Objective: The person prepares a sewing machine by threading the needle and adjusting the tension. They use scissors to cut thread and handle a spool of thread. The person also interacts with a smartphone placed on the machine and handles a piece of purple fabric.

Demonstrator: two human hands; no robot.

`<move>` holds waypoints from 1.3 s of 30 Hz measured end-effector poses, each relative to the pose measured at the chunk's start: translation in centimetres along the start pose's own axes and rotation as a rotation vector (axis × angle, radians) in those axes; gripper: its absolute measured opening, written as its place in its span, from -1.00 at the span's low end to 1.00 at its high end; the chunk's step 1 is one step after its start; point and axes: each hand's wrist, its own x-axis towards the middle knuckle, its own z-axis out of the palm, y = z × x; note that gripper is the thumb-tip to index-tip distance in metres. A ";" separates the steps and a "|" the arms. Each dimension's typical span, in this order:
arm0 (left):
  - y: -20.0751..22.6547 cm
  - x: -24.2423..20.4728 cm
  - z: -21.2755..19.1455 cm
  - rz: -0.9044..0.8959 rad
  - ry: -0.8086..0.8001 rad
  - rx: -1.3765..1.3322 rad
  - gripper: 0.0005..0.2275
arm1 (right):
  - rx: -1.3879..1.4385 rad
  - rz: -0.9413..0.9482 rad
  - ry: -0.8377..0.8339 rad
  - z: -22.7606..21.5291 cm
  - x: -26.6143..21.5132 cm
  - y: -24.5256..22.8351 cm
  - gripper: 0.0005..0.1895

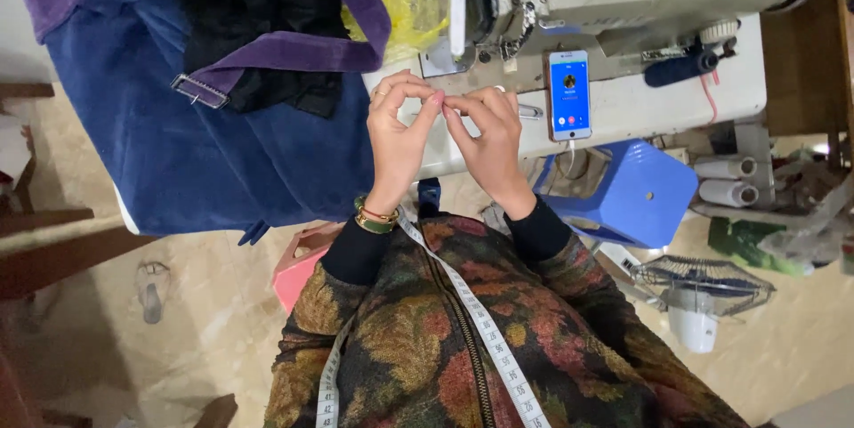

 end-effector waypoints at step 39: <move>0.3 -1.1 0.1 -0.244 -0.140 -0.370 -0.90 | -0.176 0.032 0.141 -2.2 -1.7 -1.8 -0.70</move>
